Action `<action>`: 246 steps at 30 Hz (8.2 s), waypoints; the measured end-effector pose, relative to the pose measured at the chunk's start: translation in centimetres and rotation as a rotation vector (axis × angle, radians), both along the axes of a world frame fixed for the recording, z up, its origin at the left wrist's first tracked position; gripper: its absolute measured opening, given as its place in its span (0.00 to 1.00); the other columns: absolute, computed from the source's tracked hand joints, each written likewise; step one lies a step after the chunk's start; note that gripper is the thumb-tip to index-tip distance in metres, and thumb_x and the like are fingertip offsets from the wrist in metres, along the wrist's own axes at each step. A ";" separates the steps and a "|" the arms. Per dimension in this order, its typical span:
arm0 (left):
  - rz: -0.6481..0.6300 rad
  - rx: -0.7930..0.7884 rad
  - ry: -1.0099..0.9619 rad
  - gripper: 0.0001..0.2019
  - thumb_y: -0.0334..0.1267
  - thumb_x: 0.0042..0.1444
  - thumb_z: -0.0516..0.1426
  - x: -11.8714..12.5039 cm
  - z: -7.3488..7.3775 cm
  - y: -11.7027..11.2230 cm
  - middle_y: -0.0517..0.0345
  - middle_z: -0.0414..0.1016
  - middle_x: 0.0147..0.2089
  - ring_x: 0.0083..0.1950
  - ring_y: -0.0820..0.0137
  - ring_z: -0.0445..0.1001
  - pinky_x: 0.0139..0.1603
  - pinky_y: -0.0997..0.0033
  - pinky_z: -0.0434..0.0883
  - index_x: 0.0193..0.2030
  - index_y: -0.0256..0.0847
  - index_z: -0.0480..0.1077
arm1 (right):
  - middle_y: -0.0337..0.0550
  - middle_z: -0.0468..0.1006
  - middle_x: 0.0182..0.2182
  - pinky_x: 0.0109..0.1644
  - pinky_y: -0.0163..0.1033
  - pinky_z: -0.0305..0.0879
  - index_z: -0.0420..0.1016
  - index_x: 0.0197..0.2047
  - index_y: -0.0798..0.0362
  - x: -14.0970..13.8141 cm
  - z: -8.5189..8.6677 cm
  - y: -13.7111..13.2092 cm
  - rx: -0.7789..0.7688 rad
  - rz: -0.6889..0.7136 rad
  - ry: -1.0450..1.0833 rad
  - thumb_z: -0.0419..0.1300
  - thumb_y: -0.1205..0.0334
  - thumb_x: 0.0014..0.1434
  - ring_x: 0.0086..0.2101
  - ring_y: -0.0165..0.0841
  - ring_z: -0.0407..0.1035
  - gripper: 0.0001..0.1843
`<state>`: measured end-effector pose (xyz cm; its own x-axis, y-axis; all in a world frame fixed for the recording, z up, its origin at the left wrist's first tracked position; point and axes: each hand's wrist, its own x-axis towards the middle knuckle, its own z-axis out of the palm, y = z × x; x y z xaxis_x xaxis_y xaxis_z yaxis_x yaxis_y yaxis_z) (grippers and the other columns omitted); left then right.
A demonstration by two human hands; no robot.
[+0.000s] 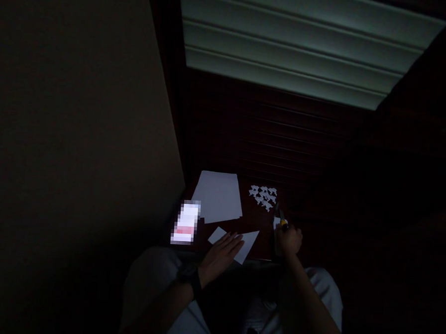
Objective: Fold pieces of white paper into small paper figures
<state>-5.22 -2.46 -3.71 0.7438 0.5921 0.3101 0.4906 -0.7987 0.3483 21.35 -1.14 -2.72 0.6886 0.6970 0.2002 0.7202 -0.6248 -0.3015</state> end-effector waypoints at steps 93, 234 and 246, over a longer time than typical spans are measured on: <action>0.555 -1.329 -1.562 0.16 0.38 0.56 0.51 0.7 -0.1 2.0 0.43 0.71 0.47 0.49 0.63 0.69 0.53 0.62 0.63 0.49 0.33 0.64 | 0.52 0.67 0.44 0.40 0.35 0.57 0.49 0.58 0.52 2.8 1.3 -6.1 -0.168 0.400 0.238 0.54 0.64 0.49 0.44 0.39 0.65 0.33; 0.251 -1.632 -1.551 0.23 0.49 0.53 0.52 1.6 0.6 2.7 0.43 0.70 0.48 0.49 0.60 0.69 0.49 0.59 0.65 0.51 0.36 0.62 | 0.39 0.73 0.20 0.22 0.32 0.62 0.68 0.24 0.56 -10.3 -2.5 -6.7 0.409 0.356 1.695 0.66 0.56 0.40 0.18 0.26 0.64 0.14; 0.207 -1.607 -1.295 0.19 0.46 0.53 0.53 2.0 0.8 2.0 0.42 0.72 0.44 0.45 0.61 0.71 0.45 0.62 0.66 0.47 0.34 0.66 | 0.43 0.76 0.28 0.33 0.40 0.68 0.66 0.42 0.53 -9.1 -1.7 -4.0 0.577 0.403 1.451 0.62 0.53 0.45 0.29 0.36 0.71 0.22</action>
<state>-3.22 -0.47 -2.88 0.4707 0.8368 -0.2798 -0.5337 0.5226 0.6649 12.25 -5.14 -4.43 0.3216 0.9369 -0.1373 -0.2867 -0.0418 -0.9571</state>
